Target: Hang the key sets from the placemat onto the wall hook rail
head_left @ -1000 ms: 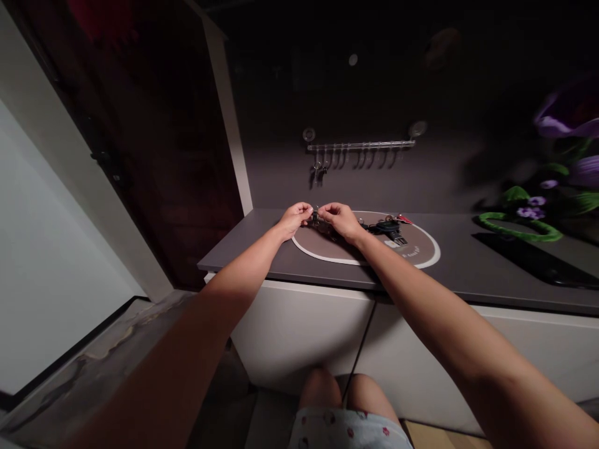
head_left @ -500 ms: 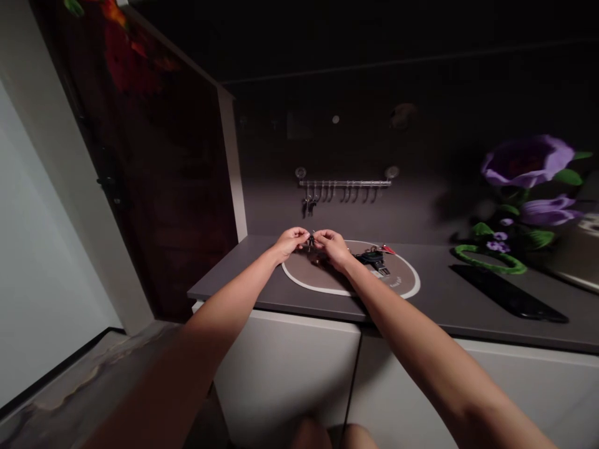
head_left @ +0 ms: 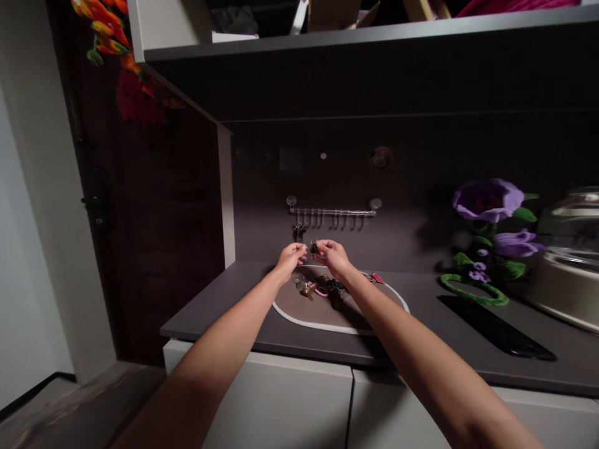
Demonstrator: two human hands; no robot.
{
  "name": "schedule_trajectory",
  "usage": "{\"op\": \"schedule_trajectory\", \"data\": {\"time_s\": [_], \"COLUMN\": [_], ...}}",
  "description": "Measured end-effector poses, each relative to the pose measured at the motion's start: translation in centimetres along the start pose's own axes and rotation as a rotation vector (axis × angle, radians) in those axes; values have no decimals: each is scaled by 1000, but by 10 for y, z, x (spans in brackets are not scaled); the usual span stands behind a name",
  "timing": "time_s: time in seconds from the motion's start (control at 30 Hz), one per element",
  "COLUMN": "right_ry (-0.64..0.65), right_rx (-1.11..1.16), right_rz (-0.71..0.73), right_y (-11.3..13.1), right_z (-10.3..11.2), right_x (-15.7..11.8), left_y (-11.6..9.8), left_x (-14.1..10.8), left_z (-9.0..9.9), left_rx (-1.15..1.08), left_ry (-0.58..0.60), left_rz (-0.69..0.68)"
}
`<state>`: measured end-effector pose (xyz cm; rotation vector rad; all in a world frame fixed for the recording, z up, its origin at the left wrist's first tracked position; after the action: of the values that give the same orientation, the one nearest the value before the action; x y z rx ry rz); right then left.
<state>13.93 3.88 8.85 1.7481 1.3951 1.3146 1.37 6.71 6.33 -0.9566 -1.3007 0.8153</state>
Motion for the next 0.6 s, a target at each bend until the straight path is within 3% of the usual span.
{"op": "schedule_trajectory", "data": {"time_s": [0.13, 0.23, 0.4, 0.6], "right_ry": [-60, -132, -230, -377], "right_rx": [40, 87, 163, 232], "right_rz": [-11, -34, -40, -21], "right_y": [5, 5, 5, 7], "right_z": [1, -2, -10, -12], "right_x": [16, 30, 54, 72], "left_y": [15, 19, 20, 22], "left_x": [-3, -5, -6, -6], "left_z": [10, 13, 10, 7], "left_rx": [145, 317, 582, 727], "left_ry": [-52, -52, -10, 22], "left_rz": [0, -78, -201, -231]}}
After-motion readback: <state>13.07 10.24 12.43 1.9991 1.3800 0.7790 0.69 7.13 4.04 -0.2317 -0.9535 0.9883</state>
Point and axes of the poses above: each hand's wrist, its own x-axis towards the middle knuckle, its own z-axis out of the back of the hand, y = z × x, the point moved 6 cm from there along x, towards the middle knuckle, and after that the axes turned 9 degrees about x, right-handed, at the moved point
